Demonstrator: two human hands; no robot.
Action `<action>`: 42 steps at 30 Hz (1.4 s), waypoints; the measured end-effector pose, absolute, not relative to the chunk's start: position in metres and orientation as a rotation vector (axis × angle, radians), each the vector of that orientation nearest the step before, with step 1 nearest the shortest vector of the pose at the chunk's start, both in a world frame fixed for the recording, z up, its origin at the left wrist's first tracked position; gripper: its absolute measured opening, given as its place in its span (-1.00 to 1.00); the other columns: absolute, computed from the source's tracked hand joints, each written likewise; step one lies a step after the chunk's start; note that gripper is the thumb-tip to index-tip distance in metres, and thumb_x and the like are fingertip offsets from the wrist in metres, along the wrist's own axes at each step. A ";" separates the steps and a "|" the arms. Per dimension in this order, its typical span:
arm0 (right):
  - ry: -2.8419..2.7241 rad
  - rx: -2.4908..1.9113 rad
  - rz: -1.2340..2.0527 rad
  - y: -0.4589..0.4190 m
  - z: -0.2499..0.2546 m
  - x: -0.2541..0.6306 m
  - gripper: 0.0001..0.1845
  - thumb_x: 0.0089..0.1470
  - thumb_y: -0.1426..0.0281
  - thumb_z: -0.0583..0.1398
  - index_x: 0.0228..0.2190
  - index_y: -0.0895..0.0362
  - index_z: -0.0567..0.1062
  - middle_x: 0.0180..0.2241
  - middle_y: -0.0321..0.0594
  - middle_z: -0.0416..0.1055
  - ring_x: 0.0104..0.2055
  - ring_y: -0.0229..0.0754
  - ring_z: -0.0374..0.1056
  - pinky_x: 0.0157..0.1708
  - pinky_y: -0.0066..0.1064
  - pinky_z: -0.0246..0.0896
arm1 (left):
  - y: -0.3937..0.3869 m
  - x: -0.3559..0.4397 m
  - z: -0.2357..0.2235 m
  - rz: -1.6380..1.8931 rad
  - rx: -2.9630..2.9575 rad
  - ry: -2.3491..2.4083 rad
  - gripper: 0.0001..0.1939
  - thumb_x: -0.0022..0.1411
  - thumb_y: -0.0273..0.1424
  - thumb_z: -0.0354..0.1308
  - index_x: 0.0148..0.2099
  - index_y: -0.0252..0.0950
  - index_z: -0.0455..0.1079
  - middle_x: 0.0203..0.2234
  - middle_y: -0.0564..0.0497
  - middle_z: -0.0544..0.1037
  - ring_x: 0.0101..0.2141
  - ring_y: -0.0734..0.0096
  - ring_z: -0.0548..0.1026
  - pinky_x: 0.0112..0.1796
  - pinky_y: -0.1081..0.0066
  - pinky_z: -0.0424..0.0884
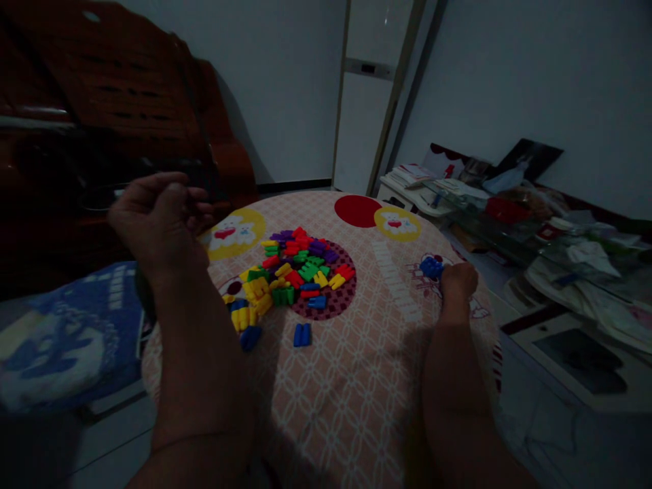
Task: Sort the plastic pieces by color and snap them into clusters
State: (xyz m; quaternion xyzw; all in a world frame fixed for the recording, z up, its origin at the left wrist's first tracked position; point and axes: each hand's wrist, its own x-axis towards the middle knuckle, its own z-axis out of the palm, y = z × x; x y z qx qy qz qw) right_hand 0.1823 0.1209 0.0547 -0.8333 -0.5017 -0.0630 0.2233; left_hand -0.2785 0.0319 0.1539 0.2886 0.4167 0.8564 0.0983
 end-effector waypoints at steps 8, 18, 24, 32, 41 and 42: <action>-1.530 -2.035 -0.314 0.115 0.096 0.126 -0.60 0.21 0.37 0.05 -0.16 0.32 0.60 -0.22 0.23 0.53 -0.13 0.12 0.45 -0.16 -0.18 0.21 | 0.017 -0.290 0.153 2.567 0.916 1.132 -0.90 0.17 -0.53 0.15 -0.28 -0.26 0.47 -0.57 0.13 0.54 -0.62 0.62 0.41 -0.60 0.58 0.30; -2.425 -1.065 0.025 0.046 0.055 -0.043 -0.71 0.29 0.41 0.01 -0.25 0.17 0.53 -0.24 -0.01 0.48 -0.16 -0.02 0.33 -0.15 -0.27 0.17 | -0.017 -0.292 0.170 2.674 0.913 1.106 -0.94 0.23 -0.45 0.15 -0.26 -0.19 0.43 -0.51 0.12 0.55 -0.57 0.60 0.41 -0.55 0.55 0.31; -2.726 -0.460 0.147 -0.001 0.039 -0.095 -0.75 0.30 0.48 0.02 -0.21 0.14 0.50 -0.17 -0.04 0.44 -0.07 -0.03 0.27 -0.02 -0.21 0.16 | -0.028 -0.310 0.166 2.676 0.907 1.268 -0.82 0.25 -0.14 0.20 -0.17 -0.08 0.42 -0.40 0.11 0.61 -0.36 0.43 0.60 -0.54 0.50 0.35; -2.921 -0.509 0.050 -0.021 0.038 -0.169 -0.76 0.25 0.50 0.08 -0.12 0.17 0.50 -0.14 -0.01 0.44 -0.09 0.00 0.28 -0.06 -0.20 0.17 | -0.030 -0.318 0.161 2.701 0.845 1.237 -0.85 0.23 -0.18 0.21 -0.19 -0.06 0.43 -0.39 0.09 0.61 -0.38 0.39 0.59 -0.54 0.46 0.39; -2.910 -0.783 -0.023 -0.001 0.038 -0.177 -0.71 0.20 0.54 0.08 -0.10 0.22 0.52 -0.14 0.13 0.46 -0.05 0.07 0.32 -0.02 -0.09 0.18 | -0.031 -0.309 0.172 2.720 0.716 1.037 -0.96 0.20 -0.43 0.19 -0.27 -0.17 0.41 -0.51 0.13 0.54 -0.58 0.57 0.45 -0.58 0.55 0.29; -2.879 -0.818 -0.018 0.002 0.041 -0.169 -0.71 0.20 0.53 0.08 -0.10 0.23 0.52 -0.14 0.13 0.46 -0.04 0.08 0.32 0.00 -0.08 0.17 | -0.032 -0.306 0.174 2.730 0.691 0.981 -0.94 0.21 -0.48 0.16 -0.27 -0.21 0.41 -0.53 0.12 0.53 -0.60 0.60 0.42 -0.60 0.57 0.28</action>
